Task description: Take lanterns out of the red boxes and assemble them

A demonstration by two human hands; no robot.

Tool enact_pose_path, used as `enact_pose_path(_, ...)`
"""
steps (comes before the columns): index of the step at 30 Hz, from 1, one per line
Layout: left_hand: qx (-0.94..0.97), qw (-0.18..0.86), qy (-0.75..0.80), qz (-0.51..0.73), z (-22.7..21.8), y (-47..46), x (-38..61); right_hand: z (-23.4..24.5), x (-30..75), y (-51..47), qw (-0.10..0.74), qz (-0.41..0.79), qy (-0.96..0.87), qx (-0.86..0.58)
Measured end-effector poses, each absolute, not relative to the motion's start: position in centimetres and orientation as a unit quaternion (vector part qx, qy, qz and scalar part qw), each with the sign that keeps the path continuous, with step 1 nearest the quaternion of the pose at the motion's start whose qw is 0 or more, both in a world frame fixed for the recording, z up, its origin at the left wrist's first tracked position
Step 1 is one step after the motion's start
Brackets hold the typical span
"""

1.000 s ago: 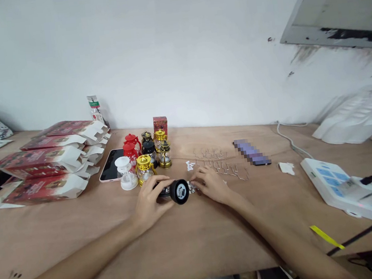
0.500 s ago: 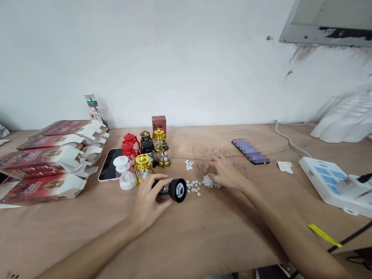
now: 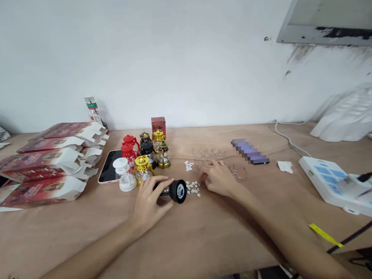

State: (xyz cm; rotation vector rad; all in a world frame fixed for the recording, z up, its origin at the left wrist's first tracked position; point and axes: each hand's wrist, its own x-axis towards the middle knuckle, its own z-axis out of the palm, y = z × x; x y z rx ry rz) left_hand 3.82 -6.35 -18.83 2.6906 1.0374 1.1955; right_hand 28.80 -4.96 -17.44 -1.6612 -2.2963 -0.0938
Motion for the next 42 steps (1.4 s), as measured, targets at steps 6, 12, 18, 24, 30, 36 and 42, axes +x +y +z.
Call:
enact_pose_path(6,0.863,-0.014,0.345,0.368,-18.9,-6.3,3.8,-17.8,27.8,-5.5,0.382,-0.08,-0.787,-0.477)
enact_pose_path(12,0.866,-0.038,0.342,0.364,-18.9,-6.3,3.8,-18.2,24.5,-7.5,0.499,-0.008,-0.802,-0.328)
enact_pose_path(18,0.867,-0.052,0.344,0.358,-19.0,-6.2,3.8,-19.2,23.8,-7.5,0.488,0.013,-0.812,-0.319)
enact_pose_path(24,0.872,-0.067,0.336,0.35,-19.1,-6.1,3.7,-19.6,23.9,-7.2,0.476,0.114,-0.808,-0.329)
enact_pose_path(30,0.876,-0.084,0.328,0.344,-19.0,-6.2,3.8,-19.6,24.0,-7.2,0.443,0.146,-0.815,-0.342)
enact_pose_path(36,0.879,-0.09,0.334,0.328,-19.0,-6.2,3.7,-19.5,24.2,-7.2,0.429,0.134,-0.831,-0.329)
enact_pose_path(42,0.881,-0.087,0.333,0.326,-19.0,-6.2,3.7,-19.5,24.3,-7.3,0.419,0.126,-0.84,-0.321)
